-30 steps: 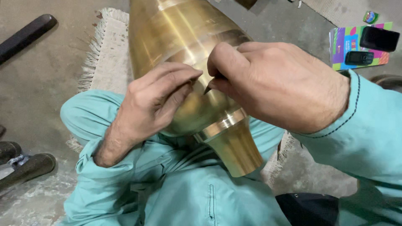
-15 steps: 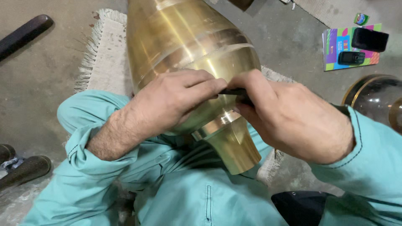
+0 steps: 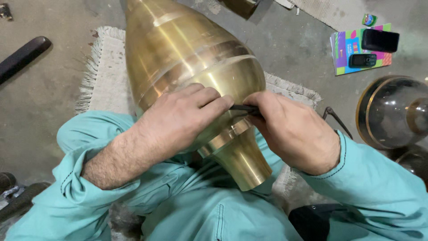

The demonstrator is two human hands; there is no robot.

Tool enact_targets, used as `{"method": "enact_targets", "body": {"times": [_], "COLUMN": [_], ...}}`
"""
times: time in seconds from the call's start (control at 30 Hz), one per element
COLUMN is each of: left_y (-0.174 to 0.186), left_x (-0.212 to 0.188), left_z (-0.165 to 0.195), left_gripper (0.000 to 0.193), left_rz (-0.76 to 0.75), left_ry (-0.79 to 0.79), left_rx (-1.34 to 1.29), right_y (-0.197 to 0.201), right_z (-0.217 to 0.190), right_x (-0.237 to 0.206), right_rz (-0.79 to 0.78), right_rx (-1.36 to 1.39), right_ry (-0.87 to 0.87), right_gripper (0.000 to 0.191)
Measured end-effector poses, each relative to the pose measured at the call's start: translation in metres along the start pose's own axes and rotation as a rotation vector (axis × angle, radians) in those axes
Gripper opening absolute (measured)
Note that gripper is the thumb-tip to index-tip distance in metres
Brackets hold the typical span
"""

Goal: The person sits on the workshop floor with a large spun brass vessel on their lap. They use a divider compass to scribe reference lines around the brass body, repositioning the tool and rotating the vessel to mark different sections, and occasionally steady the vessel with one hand while marking with the other.

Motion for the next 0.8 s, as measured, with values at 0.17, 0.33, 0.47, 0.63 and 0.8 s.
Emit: {"method": "enact_targets", "body": {"times": [0.17, 0.33, 0.47, 0.63, 0.8], "left_y": [-0.001, -0.006, -0.014, -0.033, -0.056], "left_x": [-0.017, -0.029, -0.041, -0.066, -0.087], "left_z": [-0.002, -0.002, 0.000, 0.002, 0.004], "left_gripper": [0.038, 0.031, 0.025, 0.018, 0.017], "left_rz": [0.231, 0.510, 0.654, 0.748, 0.868], "left_ry": [0.202, 0.366, 0.491, 0.648, 0.687], "left_rx": [-0.179, -0.190, -0.185, -0.210, -0.226], "right_y": [0.021, 0.016, 0.000, -0.020, -0.038], "right_z": [-0.010, -0.032, -0.050, -0.074, -0.095], "right_x": [0.043, 0.097, 0.117, 0.123, 0.112], "right_rz": [-0.138, -0.086, -0.038, 0.063, 0.116], "right_rx": [-0.169, -0.290, -0.390, -0.440, -0.388], "right_ry": [0.194, 0.464, 0.641, 0.894, 1.034], "right_gripper": [0.027, 0.027, 0.028, 0.032, 0.030]}}
Point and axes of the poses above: each hand's wrist, its own x-axis towards the middle knuckle, its own y-axis out of the back of the hand, z = x × y, the point moved 5 cm from there along x, towards the middle knuckle, and after that the axes turned 2 degrees about -y, right-handed, at the moved point
